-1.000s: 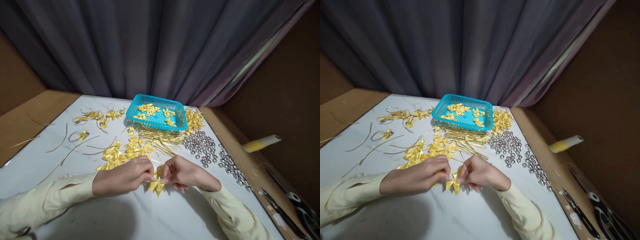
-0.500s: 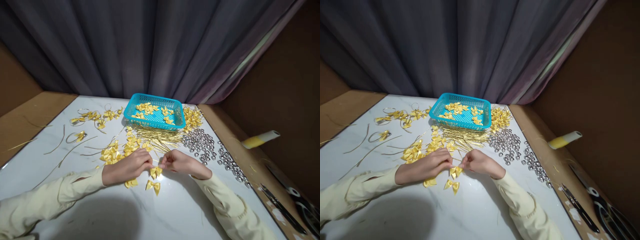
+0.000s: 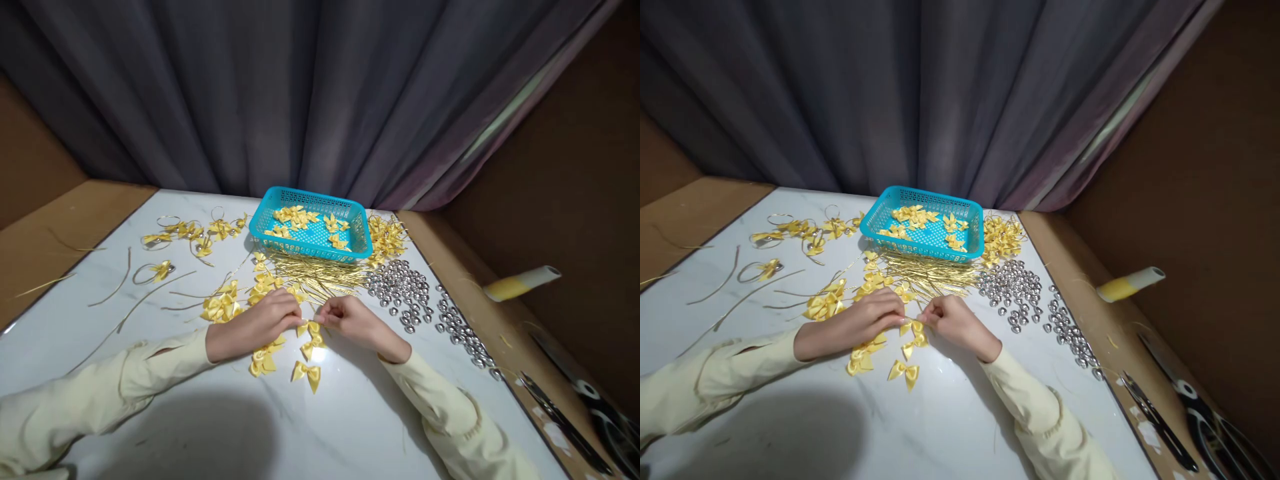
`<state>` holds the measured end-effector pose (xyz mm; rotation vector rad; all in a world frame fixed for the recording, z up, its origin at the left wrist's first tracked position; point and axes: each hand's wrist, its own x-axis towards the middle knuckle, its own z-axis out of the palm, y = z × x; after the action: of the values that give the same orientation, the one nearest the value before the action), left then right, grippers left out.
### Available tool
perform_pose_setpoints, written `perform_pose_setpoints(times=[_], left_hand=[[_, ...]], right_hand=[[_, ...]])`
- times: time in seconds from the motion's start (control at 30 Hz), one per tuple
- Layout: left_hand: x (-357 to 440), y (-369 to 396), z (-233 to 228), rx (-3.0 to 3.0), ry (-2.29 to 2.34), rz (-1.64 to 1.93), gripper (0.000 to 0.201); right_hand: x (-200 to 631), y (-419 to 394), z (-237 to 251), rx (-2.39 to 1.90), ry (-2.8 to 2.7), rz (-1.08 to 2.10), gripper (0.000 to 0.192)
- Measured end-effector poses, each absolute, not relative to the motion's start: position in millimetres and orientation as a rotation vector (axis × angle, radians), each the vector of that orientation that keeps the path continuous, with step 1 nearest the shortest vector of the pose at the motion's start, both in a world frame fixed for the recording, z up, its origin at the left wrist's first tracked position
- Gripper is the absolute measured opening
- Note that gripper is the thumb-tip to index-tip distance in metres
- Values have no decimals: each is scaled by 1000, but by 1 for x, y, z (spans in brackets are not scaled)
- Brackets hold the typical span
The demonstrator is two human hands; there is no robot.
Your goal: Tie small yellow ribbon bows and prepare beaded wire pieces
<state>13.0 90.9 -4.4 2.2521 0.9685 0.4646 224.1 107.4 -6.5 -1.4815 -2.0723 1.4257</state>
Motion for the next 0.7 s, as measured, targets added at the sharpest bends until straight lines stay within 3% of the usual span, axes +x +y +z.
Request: perform_pose_setpoints(times=[0.27,0.43,0.57,0.7], left_hand=[[12,95,1,2090,985,471,29],[-5,90,28,2048,1069,533,27],[-22,63,24,2384,1098,600,30],[-24,33,-11,2784,908,330,45]], right_hand=[[225,104,-4,-1418,-2247,1405,16],[227,101,5,-1406,-2305,1170,17],[226,110,14,-1341,-2379,876,16],[212,125,13,-1081,-2569,694,15]])
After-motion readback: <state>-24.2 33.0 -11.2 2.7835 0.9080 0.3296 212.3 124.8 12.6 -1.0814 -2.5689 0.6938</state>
